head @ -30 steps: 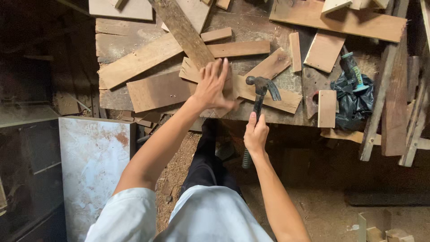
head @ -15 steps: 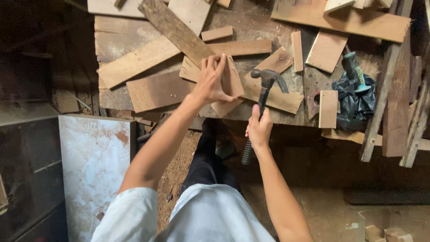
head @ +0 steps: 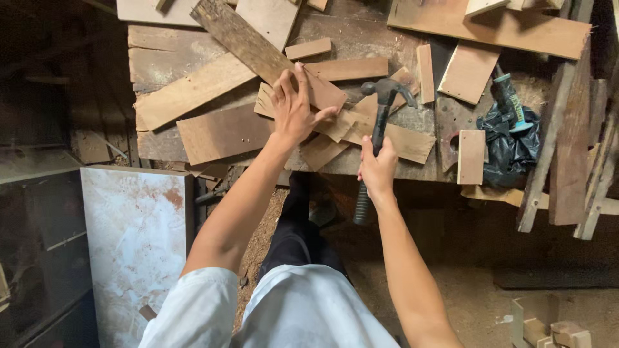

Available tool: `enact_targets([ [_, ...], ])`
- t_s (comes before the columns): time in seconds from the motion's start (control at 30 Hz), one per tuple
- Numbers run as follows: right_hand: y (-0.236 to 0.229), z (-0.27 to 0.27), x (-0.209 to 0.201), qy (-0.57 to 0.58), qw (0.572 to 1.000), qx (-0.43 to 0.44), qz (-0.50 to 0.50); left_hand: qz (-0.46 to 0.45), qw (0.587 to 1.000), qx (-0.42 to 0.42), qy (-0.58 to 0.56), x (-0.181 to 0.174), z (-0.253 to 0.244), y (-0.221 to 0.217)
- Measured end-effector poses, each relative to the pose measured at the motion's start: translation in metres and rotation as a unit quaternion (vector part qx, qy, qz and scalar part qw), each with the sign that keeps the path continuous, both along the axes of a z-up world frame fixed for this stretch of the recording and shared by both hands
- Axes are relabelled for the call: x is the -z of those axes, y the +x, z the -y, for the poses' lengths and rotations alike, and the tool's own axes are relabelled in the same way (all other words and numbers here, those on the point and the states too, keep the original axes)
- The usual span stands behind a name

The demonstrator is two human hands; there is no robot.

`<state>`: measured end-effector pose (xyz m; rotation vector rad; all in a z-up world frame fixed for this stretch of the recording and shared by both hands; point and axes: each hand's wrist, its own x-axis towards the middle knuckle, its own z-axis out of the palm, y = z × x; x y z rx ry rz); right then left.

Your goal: The person repeatedly strikes small wooden pieces with a hammer on a cluttered workbench. They pick up and reposition pieces between strikes, occasionally moving other wood aside to access the work area.

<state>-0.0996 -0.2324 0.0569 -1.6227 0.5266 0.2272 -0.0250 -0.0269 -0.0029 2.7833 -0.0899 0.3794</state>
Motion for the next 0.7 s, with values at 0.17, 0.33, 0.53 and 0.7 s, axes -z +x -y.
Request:
enact_targets([
  [0.17, -0.013, -0.002, -0.008, -0.085, 0.995, -0.050, 0.001, -0.025, 1.000, 0.000, 0.000, 0.006, -0.003, -0.003],
  [0.33, -0.016, 0.005, -0.005, -0.092, 0.994, -0.067, -0.001, -0.029, 0.999, -0.019, -0.023, 0.009, 0.004, 0.004],
  [0.53, -0.014, 0.007, 0.003, -0.038, 0.999, -0.037, 0.001, -0.018, 0.999, -0.035, -0.027, 0.007, 0.008, 0.006],
  [0.7, 0.004, 0.007, 0.004, 0.007, 0.999, -0.035, -0.015, -0.137, 0.989, -0.024, -0.041, -0.014, -0.003, 0.018],
])
